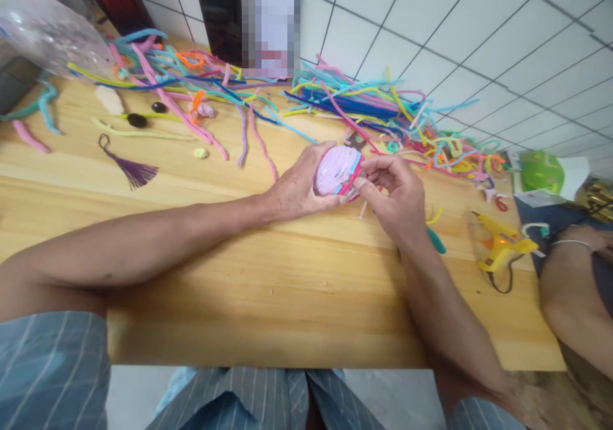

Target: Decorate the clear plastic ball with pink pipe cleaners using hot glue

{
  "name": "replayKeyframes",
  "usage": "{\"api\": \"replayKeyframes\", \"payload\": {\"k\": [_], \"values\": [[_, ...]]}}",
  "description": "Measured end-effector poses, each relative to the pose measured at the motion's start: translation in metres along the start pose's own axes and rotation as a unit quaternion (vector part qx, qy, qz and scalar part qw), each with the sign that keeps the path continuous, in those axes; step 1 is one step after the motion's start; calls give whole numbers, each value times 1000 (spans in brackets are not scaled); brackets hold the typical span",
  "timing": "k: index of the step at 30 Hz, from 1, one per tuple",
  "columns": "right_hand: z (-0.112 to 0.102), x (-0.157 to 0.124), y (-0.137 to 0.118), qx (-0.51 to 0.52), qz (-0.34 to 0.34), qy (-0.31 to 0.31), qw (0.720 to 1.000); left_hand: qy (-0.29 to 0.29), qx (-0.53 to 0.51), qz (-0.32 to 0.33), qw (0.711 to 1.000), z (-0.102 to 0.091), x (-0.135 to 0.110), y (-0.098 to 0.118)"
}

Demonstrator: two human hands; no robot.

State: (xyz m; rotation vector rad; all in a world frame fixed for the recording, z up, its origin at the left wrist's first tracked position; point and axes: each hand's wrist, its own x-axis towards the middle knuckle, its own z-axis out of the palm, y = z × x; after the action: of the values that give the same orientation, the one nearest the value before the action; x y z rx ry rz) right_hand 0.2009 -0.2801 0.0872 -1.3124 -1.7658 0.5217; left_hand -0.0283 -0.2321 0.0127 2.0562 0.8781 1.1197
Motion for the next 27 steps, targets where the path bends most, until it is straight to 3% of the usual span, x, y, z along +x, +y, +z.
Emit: {"api": "replayKeyframes", "payload": {"k": [13, 27], "values": [[9, -1, -3, 10, 3, 27, 1000, -20, -14, -5, 1000, -3, 0, 0], [13, -3, 4, 4, -23, 35, 999, -17, -23, 33, 999, 1, -1, -11]]}}
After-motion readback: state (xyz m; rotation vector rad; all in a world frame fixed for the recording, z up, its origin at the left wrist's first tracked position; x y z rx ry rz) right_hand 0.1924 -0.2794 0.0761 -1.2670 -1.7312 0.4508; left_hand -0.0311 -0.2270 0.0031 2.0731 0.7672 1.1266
